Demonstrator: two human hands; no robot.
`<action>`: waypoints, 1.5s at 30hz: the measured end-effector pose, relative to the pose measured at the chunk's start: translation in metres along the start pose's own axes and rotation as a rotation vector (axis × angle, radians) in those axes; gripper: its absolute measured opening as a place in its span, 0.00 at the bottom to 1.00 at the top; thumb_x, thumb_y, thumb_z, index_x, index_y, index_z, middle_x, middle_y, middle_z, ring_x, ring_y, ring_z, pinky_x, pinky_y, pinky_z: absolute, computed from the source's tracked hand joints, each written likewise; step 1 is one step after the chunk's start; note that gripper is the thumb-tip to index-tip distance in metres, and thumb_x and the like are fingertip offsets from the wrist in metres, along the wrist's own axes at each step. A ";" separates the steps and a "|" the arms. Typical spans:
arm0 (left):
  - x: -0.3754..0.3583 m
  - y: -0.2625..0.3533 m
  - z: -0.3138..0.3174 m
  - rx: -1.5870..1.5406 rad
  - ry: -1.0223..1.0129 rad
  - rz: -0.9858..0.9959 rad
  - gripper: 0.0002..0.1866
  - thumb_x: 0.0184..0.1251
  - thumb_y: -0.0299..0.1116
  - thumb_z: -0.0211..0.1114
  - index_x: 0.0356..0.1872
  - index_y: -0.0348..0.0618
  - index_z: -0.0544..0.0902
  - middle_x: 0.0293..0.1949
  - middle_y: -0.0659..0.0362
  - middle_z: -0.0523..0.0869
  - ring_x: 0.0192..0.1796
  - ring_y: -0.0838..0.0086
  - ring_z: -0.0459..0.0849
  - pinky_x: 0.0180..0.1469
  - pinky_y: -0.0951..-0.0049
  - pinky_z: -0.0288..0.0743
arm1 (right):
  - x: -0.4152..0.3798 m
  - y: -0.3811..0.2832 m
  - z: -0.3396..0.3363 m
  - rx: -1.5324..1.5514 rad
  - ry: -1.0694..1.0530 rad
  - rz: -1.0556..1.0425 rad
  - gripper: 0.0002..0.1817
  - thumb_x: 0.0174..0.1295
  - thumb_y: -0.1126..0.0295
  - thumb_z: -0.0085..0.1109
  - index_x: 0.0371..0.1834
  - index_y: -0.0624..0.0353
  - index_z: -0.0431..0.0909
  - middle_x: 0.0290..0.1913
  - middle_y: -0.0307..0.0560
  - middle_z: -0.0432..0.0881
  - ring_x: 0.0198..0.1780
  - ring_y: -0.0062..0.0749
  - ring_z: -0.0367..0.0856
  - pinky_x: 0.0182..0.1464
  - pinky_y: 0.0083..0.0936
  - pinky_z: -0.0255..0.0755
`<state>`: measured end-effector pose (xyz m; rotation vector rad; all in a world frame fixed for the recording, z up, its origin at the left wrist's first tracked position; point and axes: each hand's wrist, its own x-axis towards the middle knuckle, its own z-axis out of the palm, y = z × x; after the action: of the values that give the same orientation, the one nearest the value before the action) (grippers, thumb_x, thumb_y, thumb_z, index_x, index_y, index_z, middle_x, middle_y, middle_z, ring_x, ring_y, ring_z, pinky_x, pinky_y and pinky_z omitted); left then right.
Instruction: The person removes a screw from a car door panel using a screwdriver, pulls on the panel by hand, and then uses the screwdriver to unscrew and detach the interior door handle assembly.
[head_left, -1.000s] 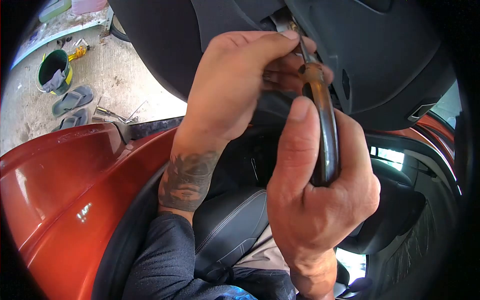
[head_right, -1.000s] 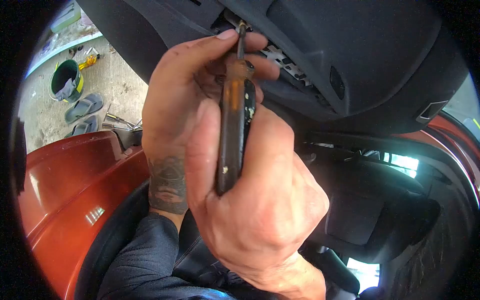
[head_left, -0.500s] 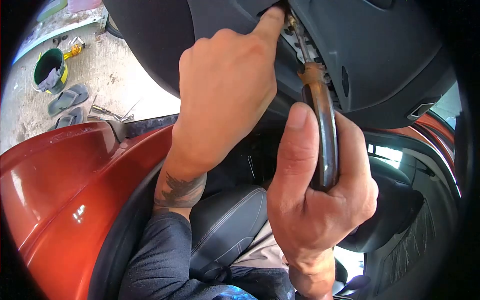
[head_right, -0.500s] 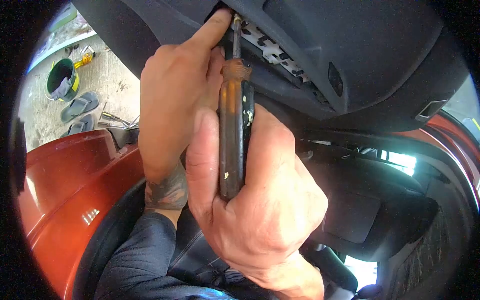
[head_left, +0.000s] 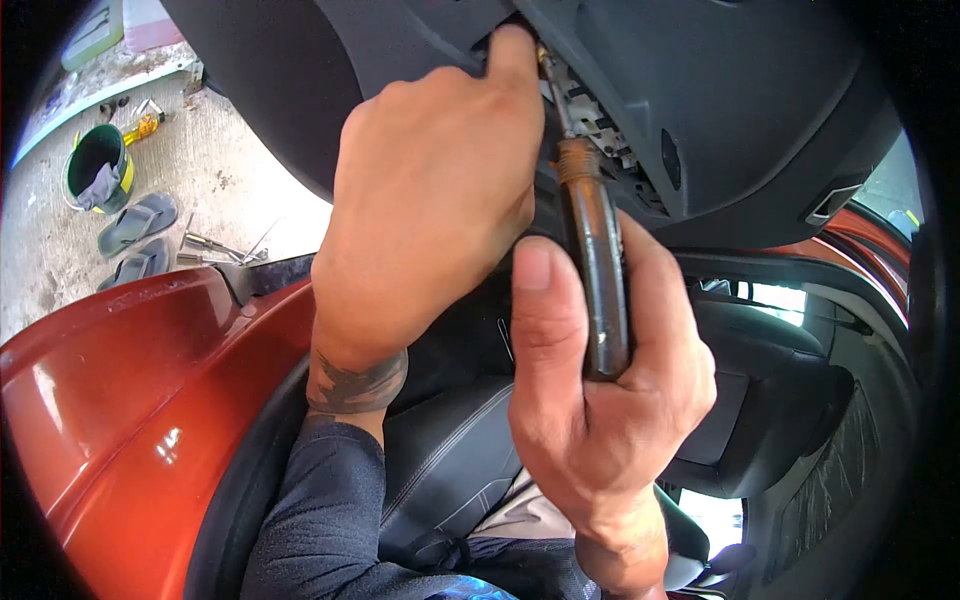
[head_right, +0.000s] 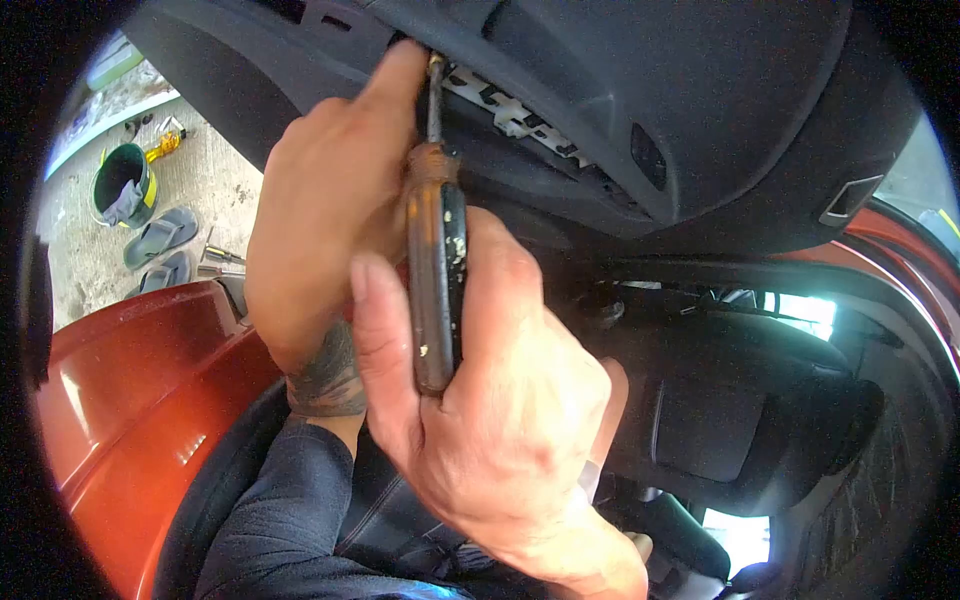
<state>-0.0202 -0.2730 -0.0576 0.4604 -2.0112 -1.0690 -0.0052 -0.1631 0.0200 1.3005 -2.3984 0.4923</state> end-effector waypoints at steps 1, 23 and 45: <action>0.002 -0.001 0.001 -0.006 0.019 0.003 0.24 0.55 0.29 0.60 0.56 0.39 0.71 0.26 0.41 0.81 0.35 0.45 0.81 0.38 0.51 0.72 | 0.000 -0.004 0.000 0.028 -0.016 0.058 0.15 0.65 0.66 0.63 0.45 0.69 0.79 0.23 0.41 0.79 0.23 0.16 0.74 0.28 0.14 0.68; 0.004 0.000 0.008 -0.016 0.060 0.059 0.18 0.52 0.29 0.62 0.41 0.31 0.69 0.24 0.42 0.82 0.31 0.44 0.83 0.32 0.51 0.76 | 0.010 -0.027 -0.005 0.775 -0.225 0.791 0.23 0.72 0.55 0.50 0.23 0.62 0.72 0.15 0.32 0.65 0.17 0.13 0.59 0.19 0.16 0.53; 0.002 0.008 0.010 -0.147 0.182 0.073 0.20 0.53 0.26 0.64 0.47 0.33 0.71 0.27 0.42 0.82 0.33 0.45 0.81 0.36 0.54 0.73 | 0.006 -0.017 -0.004 0.442 -0.213 0.533 0.23 0.70 0.60 0.53 0.17 0.62 0.67 0.14 0.30 0.62 0.19 0.11 0.54 0.20 0.20 0.47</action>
<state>-0.0290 -0.2640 -0.0531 0.3893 -1.7637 -1.0812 0.0069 -0.1746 0.0290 0.8745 -2.9346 1.1351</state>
